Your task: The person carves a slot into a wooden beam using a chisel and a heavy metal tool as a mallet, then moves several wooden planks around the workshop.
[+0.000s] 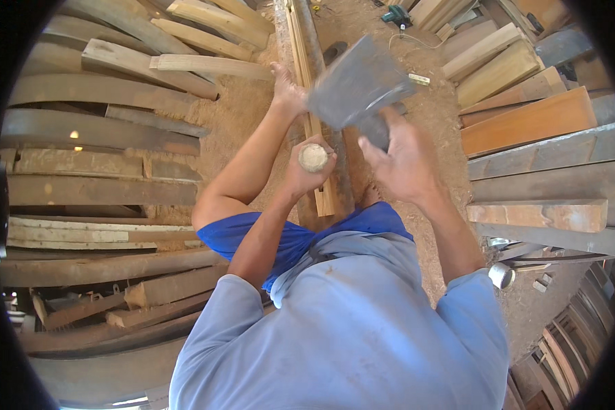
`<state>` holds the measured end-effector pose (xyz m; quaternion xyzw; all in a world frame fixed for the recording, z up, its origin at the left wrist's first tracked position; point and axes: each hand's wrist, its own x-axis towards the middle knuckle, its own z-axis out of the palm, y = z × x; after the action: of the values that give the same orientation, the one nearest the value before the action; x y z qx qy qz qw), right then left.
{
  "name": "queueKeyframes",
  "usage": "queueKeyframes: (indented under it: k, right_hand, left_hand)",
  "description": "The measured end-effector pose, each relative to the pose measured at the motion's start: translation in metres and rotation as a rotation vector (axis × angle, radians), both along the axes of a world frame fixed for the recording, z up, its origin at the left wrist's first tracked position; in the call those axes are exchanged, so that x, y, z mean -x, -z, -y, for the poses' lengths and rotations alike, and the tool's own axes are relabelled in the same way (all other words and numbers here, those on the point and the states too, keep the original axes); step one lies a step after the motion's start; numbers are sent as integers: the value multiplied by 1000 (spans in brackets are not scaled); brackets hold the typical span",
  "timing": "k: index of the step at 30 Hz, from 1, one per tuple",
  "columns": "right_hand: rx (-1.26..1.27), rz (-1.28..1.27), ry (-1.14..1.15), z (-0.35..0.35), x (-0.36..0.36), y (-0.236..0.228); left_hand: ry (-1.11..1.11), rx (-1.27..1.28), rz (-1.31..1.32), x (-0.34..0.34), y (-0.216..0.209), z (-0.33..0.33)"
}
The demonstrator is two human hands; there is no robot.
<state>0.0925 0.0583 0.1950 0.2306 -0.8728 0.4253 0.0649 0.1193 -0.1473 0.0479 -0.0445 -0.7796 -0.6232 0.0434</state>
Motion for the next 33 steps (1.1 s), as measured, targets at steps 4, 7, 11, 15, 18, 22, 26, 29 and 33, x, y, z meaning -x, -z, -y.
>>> queueKeyframes:
  k: [4, 7, 11, 15, 18, 22, 26, 29, 33]
  right_hand:
    - [256, 43, 2, 26, -9, -22]
    - [-158, -103, -162, 14, 0, 25]
    - [-485, 65, -196, 15, 3, 23]
    - [111, -38, -111, 36, -2, -29]
    - [330, -98, 28, 48, -8, -55]
    - [67, -482, -261, 25, 9, 18]
    - [-498, 72, -188, 20, -5, 29]
    - [-68, 79, -148, 29, -10, 1]
    - [301, -136, -204, 33, -5, 14]
  left_hand:
    - [-5, 23, -54, -13, -3, 10]
    - [-13, 25, -64, -16, 1, 4]
    - [-53, -43, -152, -19, 7, -1]
    - [-13, -37, -99, -20, 18, 6]
    - [-10, -67, -76, -17, 21, 12]
    - [-12, -5, -90, -15, 19, 4]
    - [-42, -77, -177, -17, 31, 8]
    - [-20, -34, -104, -22, 37, 13]
    - [35, -42, -35, -18, 38, 13]
